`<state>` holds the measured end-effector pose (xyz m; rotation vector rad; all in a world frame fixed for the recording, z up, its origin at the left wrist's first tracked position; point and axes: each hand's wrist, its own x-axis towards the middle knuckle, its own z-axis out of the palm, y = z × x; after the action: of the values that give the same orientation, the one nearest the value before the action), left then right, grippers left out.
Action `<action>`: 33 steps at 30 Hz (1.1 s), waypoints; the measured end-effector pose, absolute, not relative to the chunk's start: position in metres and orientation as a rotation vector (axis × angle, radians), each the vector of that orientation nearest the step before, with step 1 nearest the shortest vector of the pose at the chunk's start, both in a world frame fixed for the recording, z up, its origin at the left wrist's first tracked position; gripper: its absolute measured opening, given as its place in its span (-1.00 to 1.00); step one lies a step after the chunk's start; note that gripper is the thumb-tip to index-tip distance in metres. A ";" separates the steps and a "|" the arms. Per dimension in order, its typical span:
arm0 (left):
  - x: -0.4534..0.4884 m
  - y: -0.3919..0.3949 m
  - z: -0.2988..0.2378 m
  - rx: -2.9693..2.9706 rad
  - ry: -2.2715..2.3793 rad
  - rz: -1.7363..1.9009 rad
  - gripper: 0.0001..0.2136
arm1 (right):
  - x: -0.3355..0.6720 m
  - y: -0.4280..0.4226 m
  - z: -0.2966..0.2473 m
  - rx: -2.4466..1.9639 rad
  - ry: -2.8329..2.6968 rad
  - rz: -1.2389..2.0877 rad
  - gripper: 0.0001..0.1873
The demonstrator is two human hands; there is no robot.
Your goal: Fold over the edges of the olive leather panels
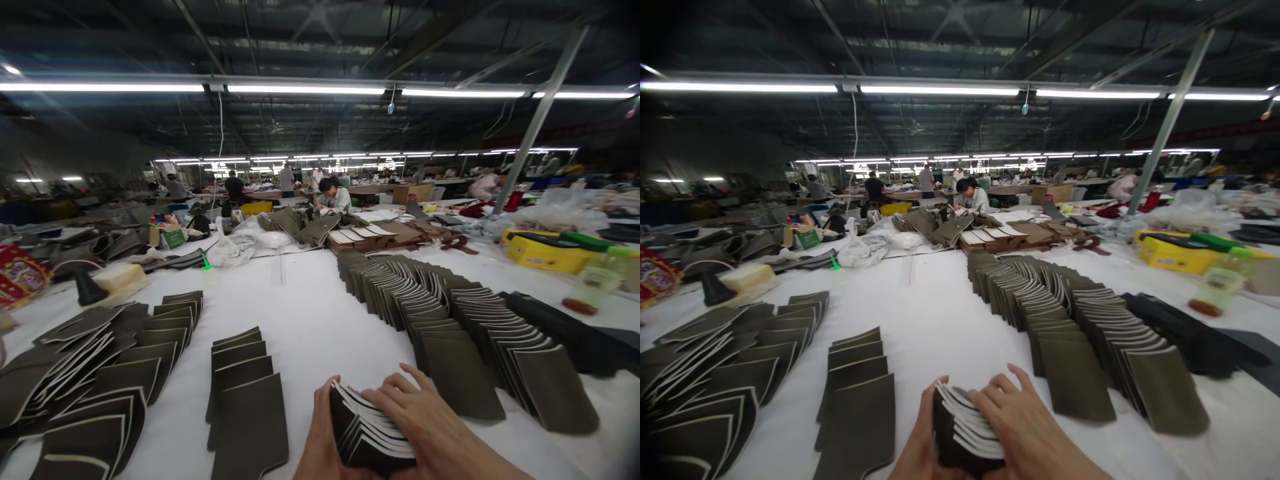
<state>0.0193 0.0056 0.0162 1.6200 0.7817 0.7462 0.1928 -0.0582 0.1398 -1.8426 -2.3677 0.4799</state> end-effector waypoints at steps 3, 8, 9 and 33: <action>0.025 0.001 0.013 1.538 0.621 0.724 0.07 | 0.203 -0.065 0.135 -1.765 -2.345 0.494 -0.17; 0.028 0.004 0.000 1.476 0.555 0.745 0.09 | 0.215 -0.074 0.128 -1.852 -2.230 0.570 -0.09; 0.028 0.005 0.000 1.459 0.543 0.736 0.13 | 0.215 -0.075 0.127 -1.850 -2.230 0.571 -0.06; 0.057 0.032 -0.023 1.318 0.882 0.724 -0.43 | 0.241 -0.073 0.011 -1.532 -1.160 0.413 -0.41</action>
<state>0.0573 0.0321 -0.0227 1.3175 0.8816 0.7238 0.2406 -0.0732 0.0109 -1.5319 -1.1600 0.4130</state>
